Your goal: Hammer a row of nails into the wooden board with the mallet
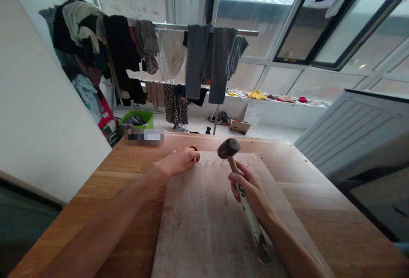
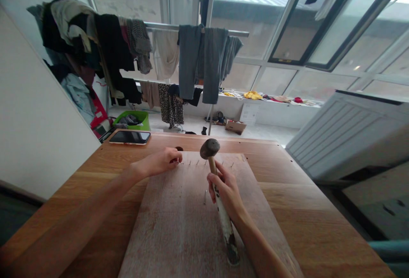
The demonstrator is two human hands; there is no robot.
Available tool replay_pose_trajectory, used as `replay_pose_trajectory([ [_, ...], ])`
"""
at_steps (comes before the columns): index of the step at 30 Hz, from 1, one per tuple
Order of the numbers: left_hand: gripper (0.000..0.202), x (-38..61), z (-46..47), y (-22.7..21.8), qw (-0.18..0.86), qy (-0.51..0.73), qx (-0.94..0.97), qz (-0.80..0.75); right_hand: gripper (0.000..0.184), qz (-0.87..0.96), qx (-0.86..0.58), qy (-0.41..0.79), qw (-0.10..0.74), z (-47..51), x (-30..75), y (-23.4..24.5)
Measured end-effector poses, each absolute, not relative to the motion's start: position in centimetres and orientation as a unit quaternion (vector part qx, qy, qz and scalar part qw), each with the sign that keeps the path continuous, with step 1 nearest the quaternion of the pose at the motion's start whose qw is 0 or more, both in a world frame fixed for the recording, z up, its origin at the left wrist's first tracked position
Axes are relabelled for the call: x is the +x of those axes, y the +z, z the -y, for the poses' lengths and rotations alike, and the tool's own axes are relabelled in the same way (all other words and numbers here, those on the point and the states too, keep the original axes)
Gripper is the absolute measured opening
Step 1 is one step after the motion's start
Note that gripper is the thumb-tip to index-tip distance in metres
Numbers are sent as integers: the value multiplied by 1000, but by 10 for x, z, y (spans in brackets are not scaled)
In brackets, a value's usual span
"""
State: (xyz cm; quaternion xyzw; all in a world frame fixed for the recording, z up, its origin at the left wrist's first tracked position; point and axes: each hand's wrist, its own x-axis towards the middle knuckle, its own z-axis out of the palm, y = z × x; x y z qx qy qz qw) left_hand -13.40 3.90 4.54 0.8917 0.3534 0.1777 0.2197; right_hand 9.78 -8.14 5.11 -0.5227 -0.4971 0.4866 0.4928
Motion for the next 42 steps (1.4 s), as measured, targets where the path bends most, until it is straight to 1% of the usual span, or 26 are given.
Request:
replay_pose_trajectory([
  [5, 19, -129, -33, 47, 155, 156, 905, -365, 56, 508, -522, 479, 490, 81, 98, 49],
  [7, 18, -126, -34, 45, 151, 168, 906, -357, 57, 505, -523, 481, 490, 81, 98, 47],
  [9, 15, -124, -35, 39, 177, 198, 903, -338, 57, 503, -523, 484, 489, 81, 97, 46],
  [11, 12, -122, -37, 30, 228, 239, 885, -328, 56, 505, -520, 487, 487, 82, 96, 48],
  [14, 6, -121, -39, 17, 294, 288, 847, -336, 52, 509, -519, 487, 484, 82, 91, 59],
  [16, 7, -121, -39, 13, 311, 304, 836, -333, 48, 511, -519, 486, 483, 82, 86, 70],
  [19, 6, -123, -40, 12, 316, 310, 838, -321, 42, 515, -510, 492, 482, 79, 76, 80],
  [21, 5, -124, -40, 11, 314, 315, 836, -322, 43, 511, -503, 500, 485, 77, 69, 78],
  [25, 4, -125, -42, 9, 315, 336, 826, -325, 52, 500, -489, 524, 487, 74, 60, 56],
  [30, 5, -126, -43, 7, 323, 338, 823, -322, 49, 498, -484, 539, 476, 76, 61, 37],
  [34, 4, -125, -42, 7, 318, 337, 823, -328, 46, 511, -479, 535, 472, 77, 61, 40],
  [42, 5, -124, -42, 9, 312, 335, 831, -316, 46, 539, -477, 528, 450, 80, 57, 45],
])
